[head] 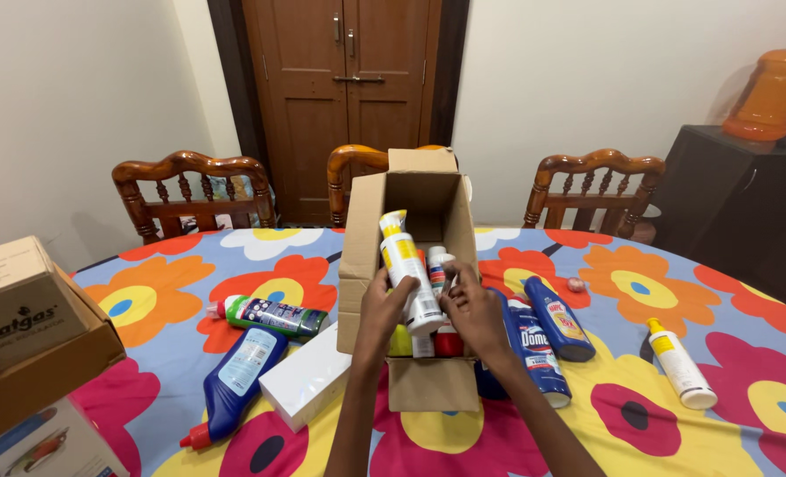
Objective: The person unpacks a cloth bundle from a cardboard box and places it on the table. Then the person packs several cleaning product bottles and spray cans into a different cardboard box, arranging them upright.
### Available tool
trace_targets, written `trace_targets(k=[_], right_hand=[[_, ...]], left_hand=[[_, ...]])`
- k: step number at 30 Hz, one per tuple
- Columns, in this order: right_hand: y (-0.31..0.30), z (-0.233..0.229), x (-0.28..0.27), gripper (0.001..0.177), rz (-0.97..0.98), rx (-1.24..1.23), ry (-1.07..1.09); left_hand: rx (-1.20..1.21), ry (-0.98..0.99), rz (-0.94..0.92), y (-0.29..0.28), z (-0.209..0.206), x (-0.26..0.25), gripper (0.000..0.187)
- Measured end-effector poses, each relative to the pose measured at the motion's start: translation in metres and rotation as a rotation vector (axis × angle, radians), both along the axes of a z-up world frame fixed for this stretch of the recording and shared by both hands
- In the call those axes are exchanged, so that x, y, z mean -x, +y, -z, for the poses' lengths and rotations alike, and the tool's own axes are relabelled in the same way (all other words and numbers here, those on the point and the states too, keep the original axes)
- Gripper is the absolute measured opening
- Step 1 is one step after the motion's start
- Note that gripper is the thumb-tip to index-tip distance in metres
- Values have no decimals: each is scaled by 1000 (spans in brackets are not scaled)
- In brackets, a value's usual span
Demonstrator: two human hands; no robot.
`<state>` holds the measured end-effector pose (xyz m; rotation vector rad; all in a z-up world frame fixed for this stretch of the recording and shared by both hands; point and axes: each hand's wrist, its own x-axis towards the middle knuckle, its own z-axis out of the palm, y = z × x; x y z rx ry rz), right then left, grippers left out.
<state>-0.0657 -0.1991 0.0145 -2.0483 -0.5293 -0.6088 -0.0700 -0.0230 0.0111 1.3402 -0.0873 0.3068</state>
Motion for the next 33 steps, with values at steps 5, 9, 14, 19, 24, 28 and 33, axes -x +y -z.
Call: trace_targets(k=[5, 9, 14, 19, 24, 28, 33], right_hand=[[2, 10, -11, 44, 75, 139, 59], [2, 14, -19, 45, 52, 230, 17], [11, 24, -24, 23, 109, 554, -52], [10, 18, -26, 27, 128, 244, -27], [10, -8, -30, 41, -112, -283, 405], [11, -14, -26, 51, -292, -291, 354], [5, -19, -23, 52, -283, -411, 251]], left_hand=[[28, 8, 24, 14, 9, 3, 56], [-22, -11, 55, 16, 5, 7, 62], [-148, -51, -2, 15, 2, 5, 67], [-174, -3, 22, 19, 5, 4, 71], [-439, -145, -66, 14, 10, -2, 86], [-679, -292, -236, 0, 6, 5, 90], [-537, -269, -138, -7, -8, 17, 78]])
